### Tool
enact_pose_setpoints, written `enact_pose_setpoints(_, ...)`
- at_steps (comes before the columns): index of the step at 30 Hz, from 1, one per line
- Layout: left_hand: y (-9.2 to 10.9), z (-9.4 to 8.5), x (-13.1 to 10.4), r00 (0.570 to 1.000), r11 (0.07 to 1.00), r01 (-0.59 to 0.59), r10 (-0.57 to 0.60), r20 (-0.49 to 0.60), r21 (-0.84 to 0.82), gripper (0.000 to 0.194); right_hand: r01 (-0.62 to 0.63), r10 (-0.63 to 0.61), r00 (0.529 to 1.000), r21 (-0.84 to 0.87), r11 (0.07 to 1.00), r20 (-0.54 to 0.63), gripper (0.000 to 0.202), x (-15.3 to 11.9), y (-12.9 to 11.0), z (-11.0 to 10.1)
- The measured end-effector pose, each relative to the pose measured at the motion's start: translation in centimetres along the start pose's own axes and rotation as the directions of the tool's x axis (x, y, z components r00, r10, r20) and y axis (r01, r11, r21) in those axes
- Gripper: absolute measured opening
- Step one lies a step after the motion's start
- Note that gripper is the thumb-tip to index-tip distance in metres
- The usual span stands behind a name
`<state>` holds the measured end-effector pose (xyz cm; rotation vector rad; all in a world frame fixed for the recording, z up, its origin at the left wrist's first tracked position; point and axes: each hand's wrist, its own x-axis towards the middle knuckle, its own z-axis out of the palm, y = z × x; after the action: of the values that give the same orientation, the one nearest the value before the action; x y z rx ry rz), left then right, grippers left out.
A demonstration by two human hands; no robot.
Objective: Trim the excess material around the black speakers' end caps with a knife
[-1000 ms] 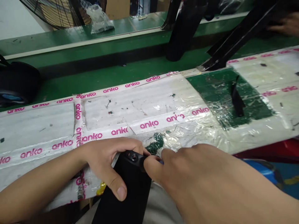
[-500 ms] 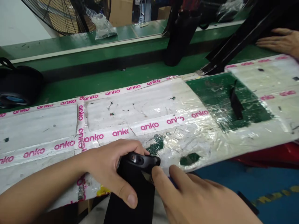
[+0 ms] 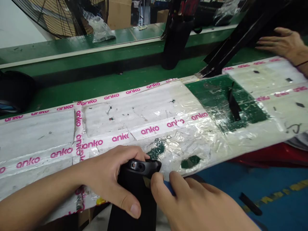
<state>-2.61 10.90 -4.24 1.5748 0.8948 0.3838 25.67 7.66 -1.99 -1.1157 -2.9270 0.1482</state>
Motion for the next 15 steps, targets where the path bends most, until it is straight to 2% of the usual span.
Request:
enact_pose_setpoints(5,-0.1,0.0,0.0,0.998,0.998,-0.059,0.058,0.031,0.023,0.075,-0.006,-0.002,0.997,0.11,0.994,0.072,0.031,0.9,1.0,0.2)
enact_pose_setpoints(9,-0.2,0.1,0.1,0.997,0.997,-0.065,0.064,0.042,0.036,0.079,-0.011,-0.026,0.99,0.267,0.964,0.135,0.039,0.9,1.5,0.4)
enact_pose_setpoints(15,-0.3,0.1,0.0,0.998,0.998,-0.044,0.043,0.034,0.042,0.08,-0.111,0.085,0.992,0.303,0.947,0.096,0.034,-0.1,0.8,0.2)
